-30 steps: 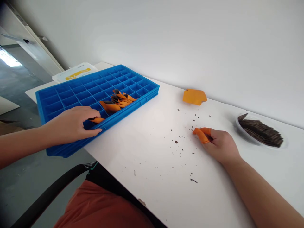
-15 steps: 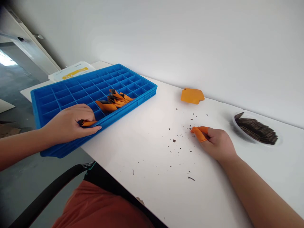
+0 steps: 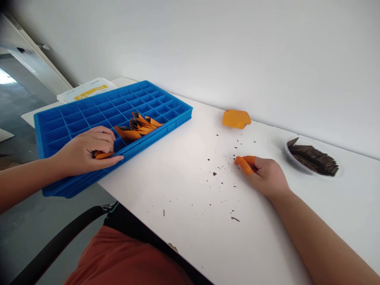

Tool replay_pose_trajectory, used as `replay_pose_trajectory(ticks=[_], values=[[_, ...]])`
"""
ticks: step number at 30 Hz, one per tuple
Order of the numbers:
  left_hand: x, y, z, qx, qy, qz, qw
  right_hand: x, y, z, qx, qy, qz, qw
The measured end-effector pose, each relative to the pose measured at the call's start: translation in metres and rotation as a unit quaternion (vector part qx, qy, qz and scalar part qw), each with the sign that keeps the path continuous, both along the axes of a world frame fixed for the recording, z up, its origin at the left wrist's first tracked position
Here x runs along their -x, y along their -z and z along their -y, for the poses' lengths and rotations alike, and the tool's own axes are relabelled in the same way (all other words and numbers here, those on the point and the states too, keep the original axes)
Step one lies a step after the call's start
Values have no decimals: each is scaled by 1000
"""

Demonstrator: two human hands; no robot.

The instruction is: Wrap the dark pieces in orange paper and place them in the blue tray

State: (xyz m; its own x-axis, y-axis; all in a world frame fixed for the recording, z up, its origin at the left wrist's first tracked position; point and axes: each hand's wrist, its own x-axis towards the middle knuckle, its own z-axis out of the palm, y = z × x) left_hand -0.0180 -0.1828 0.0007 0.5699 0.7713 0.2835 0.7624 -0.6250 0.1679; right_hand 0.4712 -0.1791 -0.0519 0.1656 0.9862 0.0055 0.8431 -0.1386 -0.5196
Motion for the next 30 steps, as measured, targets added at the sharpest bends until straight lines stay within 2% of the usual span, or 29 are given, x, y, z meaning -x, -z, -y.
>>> replay_pose_trajectory(ticks=[5, 10, 16, 21, 25, 28, 30], values=[[-4, -7, 6, 3, -39, -22, 999, 8, -4, 6, -38, -2, -3, 999], [-1, -9, 10, -29, -85, -86, 992, -2, 1, 0, -20, -28, 2, 999], [1, -20, 5, -24, -91, -120, 988, -2, 1, -2, -12, -42, 12, 999], [-6, -37, -1, -26, -79, -119, 989, -2, 3, -3, -28, -47, 13, 998], [-35, -66, 0, -75, -48, -90, 992, -3, 6, -5, -81, -51, 27, 995], [-79, -91, -6, -77, -21, -84, 993, -2, 6, -6, -114, -50, 26, 992], [-117, -100, -22, -32, -31, -98, 994, 0, 5, -6, -127, -53, 22, 990]])
